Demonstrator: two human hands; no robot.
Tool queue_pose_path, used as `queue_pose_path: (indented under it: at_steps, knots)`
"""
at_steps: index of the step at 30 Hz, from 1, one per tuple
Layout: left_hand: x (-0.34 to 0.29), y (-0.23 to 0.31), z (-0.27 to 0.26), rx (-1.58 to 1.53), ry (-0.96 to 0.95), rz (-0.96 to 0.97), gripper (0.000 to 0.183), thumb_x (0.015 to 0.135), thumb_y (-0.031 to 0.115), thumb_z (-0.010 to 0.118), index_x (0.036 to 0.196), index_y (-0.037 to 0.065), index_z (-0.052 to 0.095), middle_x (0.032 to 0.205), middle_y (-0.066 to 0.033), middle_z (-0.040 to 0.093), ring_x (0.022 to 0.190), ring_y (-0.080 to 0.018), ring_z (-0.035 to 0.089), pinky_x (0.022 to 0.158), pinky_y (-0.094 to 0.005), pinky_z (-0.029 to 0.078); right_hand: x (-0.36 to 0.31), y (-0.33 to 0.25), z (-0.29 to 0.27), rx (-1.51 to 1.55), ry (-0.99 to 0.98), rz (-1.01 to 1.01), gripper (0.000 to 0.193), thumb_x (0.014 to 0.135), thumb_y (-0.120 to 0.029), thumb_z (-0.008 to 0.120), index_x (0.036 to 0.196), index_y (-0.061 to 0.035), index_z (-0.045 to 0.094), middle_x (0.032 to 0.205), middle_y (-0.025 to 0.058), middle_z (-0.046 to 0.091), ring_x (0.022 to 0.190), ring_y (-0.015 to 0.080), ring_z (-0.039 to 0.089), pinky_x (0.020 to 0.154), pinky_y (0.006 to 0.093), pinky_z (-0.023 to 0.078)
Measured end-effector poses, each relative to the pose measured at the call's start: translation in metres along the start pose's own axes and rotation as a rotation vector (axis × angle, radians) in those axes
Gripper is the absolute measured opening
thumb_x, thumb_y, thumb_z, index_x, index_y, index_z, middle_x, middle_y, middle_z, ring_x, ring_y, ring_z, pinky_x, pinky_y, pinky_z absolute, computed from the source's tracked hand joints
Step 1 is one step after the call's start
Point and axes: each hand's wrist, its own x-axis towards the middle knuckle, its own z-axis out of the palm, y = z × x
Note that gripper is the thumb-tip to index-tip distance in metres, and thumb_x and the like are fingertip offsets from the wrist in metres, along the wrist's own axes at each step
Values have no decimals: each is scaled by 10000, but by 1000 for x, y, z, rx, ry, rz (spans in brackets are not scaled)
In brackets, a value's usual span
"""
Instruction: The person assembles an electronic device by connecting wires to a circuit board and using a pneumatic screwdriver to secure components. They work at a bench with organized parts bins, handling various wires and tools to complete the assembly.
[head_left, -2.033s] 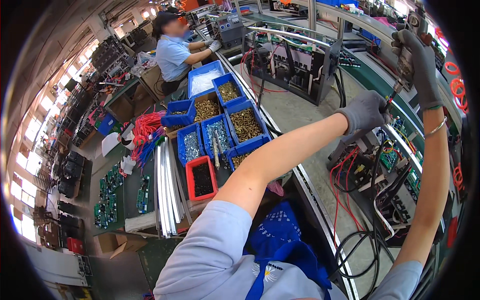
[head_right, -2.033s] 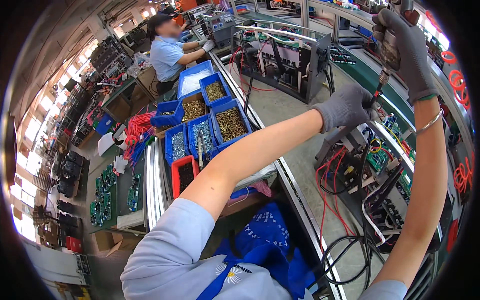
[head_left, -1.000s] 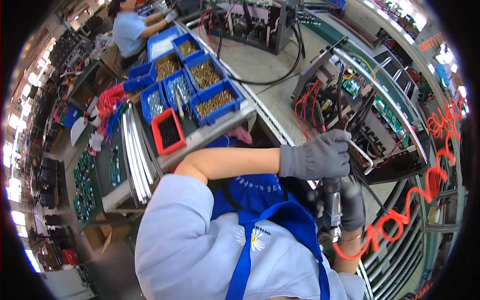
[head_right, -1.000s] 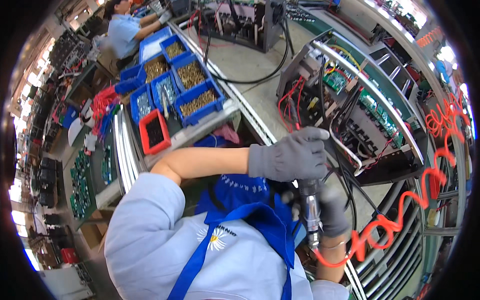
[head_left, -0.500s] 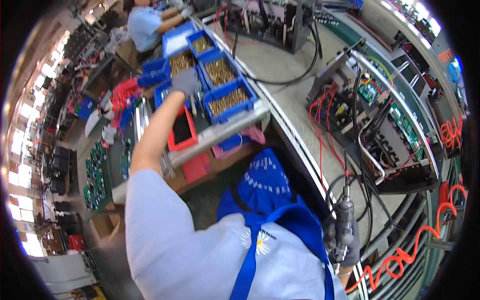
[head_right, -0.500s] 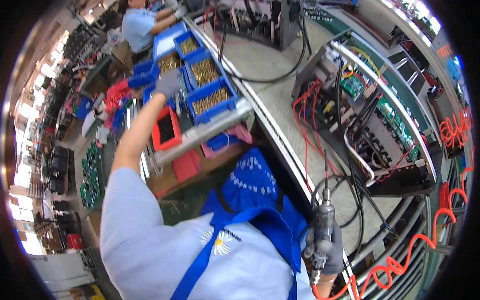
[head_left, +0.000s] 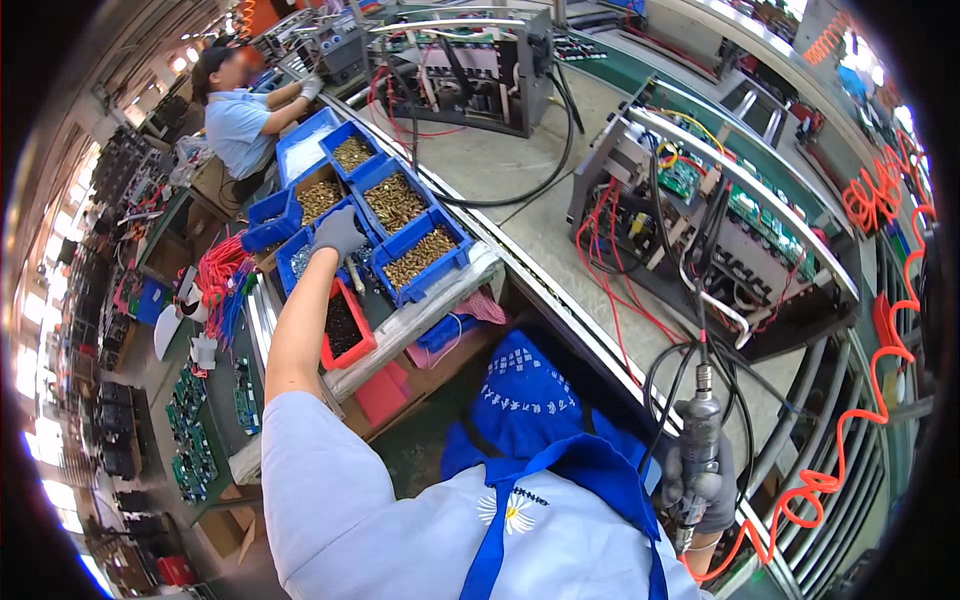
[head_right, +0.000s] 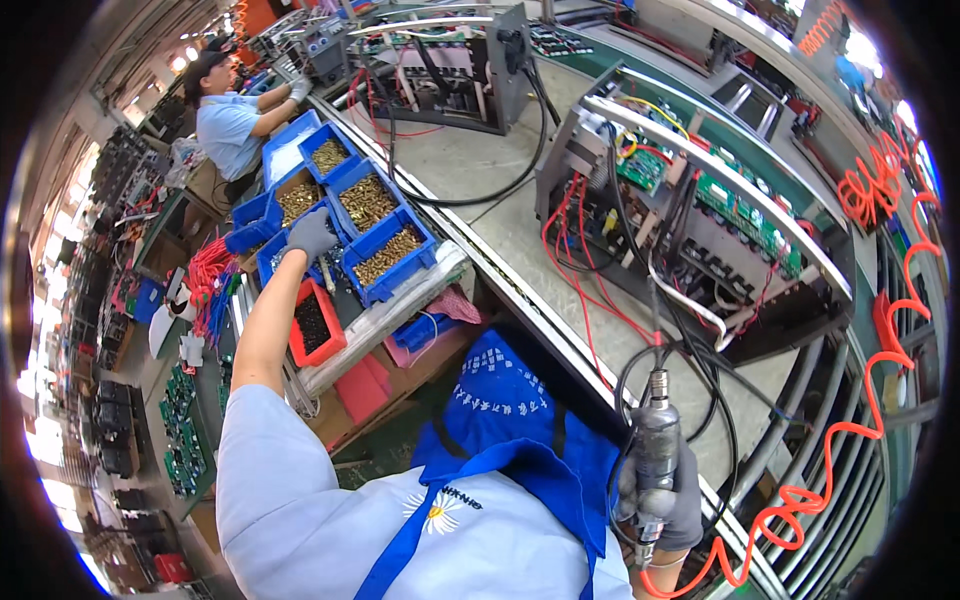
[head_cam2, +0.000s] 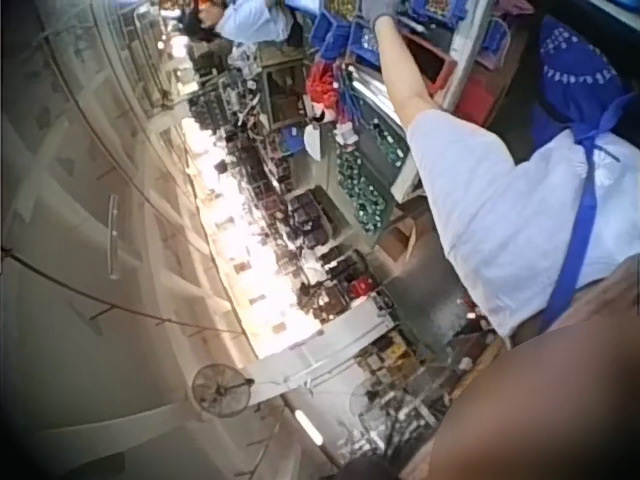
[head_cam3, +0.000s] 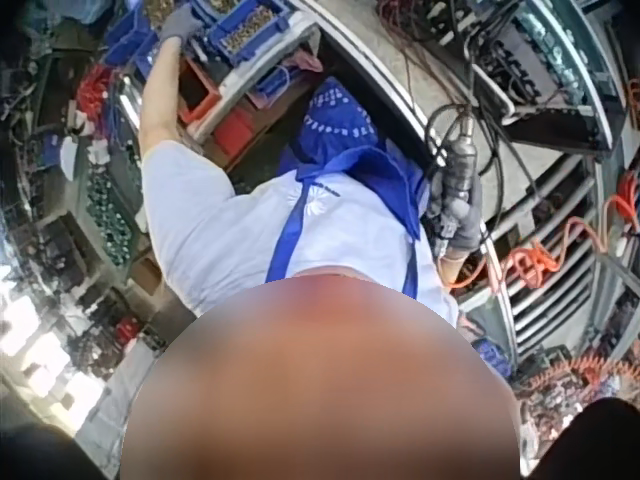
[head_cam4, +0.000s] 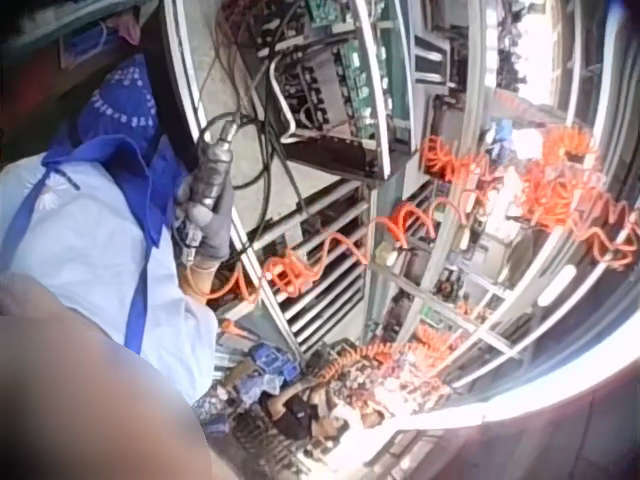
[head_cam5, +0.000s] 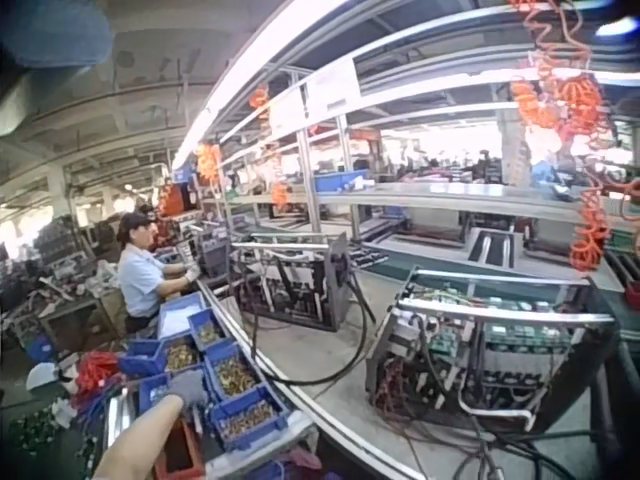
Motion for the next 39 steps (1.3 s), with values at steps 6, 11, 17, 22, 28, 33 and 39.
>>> queue_pose_path:
  at_steps: [6, 11, 17, 22, 28, 33, 39]
  knots:
    - [14, -15, 6, -86, 48, 164, 226, 755, 274, 668, 868, 84, 717, 917, -153, 694, 897, -346, 664, 805, -444, 518, -36, 2, -6, 42, 113, -103, 914, 659, -332, 807, 1362, 42, 361, 695, 123, 573, 445, 161, 547, 386, 268, 464]
    - [26, -30, 17, -114, 165, 251, 188, 768, 211, 660, 863, 55, 701, 864, -187, 677, 838, -371, 650, 742, -462, 493, -61, -1, -1, 112, 295, -160, 874, 614, -325, 783, 1316, 49, 419, 710, 125, 572, 469, 147, 559, 415, 252, 483]
    - [26, -43, 11, -173, 159, 150, 175, 803, 103, 618, 928, 23, 711, 920, -208, 687, 877, -353, 670, 788, -419, 508, -68, -26, -14, 121, 290, -175, 849, 607, -289, 762, 1315, 38, 427, 737, 114, 576, 523, 155, 596, 465, 272, 523]
    - [55, -81, 44, -188, 315, 170, 223, 822, 75, 583, 985, -13, 707, 871, -198, 698, 784, -301, 671, 725, -377, 505, -60, -43, -22, 133, 326, -245, 764, 685, -278, 715, 1330, 4, 418, 786, 97, 589, 557, 148, 611, 499, 273, 536]
    - [52, -135, 49, -1066, 366, -289, 258, 914, 116, 575, 1126, 0, 664, 837, -79, 664, 641, -146, 600, 573, -245, 482, -25, -69, -45, -2, 359, -225, 606, 743, -307, 660, 1216, 19, 466, 817, 89, 592, 570, 127, 606, 503, 259, 533]
    - [26, -176, 47, -1625, 196, -380, 298, 973, 152, 521, 1229, 8, 576, 949, -34, 587, 837, -103, 566, 592, -146, 482, -7, -74, -62, -29, 351, -220, 690, 745, -363, 662, 1294, -2, 452, 812, 63, 587, 562, 99, 594, 500, 232, 520]
    - [38, -173, 76, -1267, 193, -81, 320, 1012, 194, 475, 1227, -20, 580, 939, -43, 608, 787, -98, 576, 610, -173, 498, -6, -79, -61, -60, 389, -232, 656, 762, -330, 645, 1303, -12, 452, 815, 60, 588, 583, 100, 598, 503, 232, 512]
